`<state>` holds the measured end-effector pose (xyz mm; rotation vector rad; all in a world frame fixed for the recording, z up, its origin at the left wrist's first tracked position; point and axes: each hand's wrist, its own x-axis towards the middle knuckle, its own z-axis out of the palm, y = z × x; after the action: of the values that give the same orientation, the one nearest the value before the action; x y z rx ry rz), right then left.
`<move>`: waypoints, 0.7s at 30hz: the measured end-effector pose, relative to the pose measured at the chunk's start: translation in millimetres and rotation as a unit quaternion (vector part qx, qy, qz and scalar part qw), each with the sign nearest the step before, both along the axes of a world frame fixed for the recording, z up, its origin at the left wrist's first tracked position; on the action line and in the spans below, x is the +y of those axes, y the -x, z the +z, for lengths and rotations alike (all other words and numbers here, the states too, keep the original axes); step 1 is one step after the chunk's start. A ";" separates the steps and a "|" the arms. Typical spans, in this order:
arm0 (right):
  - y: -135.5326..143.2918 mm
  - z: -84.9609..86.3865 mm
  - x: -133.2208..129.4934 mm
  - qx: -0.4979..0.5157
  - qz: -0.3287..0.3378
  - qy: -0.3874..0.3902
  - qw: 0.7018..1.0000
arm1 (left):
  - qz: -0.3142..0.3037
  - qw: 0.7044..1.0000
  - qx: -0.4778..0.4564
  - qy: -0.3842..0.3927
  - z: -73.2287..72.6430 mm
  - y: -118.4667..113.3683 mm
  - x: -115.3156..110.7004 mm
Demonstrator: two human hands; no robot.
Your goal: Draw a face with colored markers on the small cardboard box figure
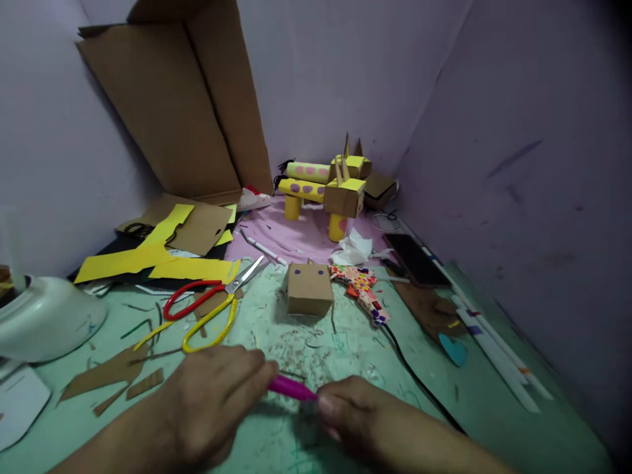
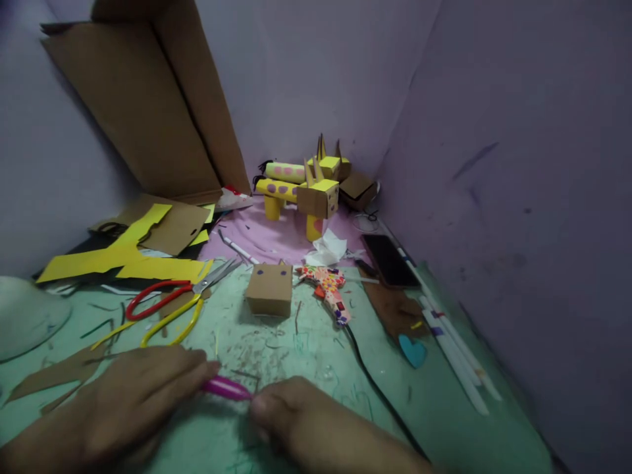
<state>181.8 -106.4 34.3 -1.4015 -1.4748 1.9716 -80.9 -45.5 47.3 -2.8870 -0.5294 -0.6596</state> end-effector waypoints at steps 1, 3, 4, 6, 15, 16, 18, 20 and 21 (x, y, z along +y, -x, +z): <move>-6.1 2.3 -3.6 -0.067 -0.001 -0.066 0.996 | 0.016 0.999 -0.029 0.005 -2.2 7.9 6.6; -17.4 4.5 -8.5 -0.172 -0.001 -0.167 0.971 | 0.043 0.994 -0.086 0.042 -7.1 20.4 18.8; -21.9 3.5 -9.2 -0.218 0.012 -0.213 0.952 | 0.054 0.990 -0.111 0.065 -9.5 23.2 23.0; -27.7 -3.8 -6.1 -0.315 0.036 -0.287 0.904 | 0.079 0.976 -0.136 0.148 -13.2 20.6 25.7; -25.5 -47.4 12.5 -0.439 0.006 -0.530 0.726 | 0.165 0.910 -0.159 0.346 -19.0 -9.5 3.3; -25.4 -47.7 11.7 -0.438 0.000 -0.536 0.722 | 0.168 0.907 -0.167 0.348 -20.2 -8.5 3.3; -25.9 -47.1 10.3 -0.436 -0.012 -0.543 0.718 | 0.169 0.903 -0.177 0.353 -23.1 -6.6 3.7; -26.7 -45.5 10.0 -0.438 -0.022 -0.546 0.714 | 0.169 0.900 -0.180 0.358 -25.8 -6.1 3.8; -27.1 -44.4 10.2 -0.440 -0.024 -0.549 0.711 | 0.168 0.900 -0.179 0.360 -26.8 -6.1 3.8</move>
<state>208.9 -96.2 -10.1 -1.6434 -2.2712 -0.0349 -74.8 -41.7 20.5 -3.1551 -1.5814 -1.1368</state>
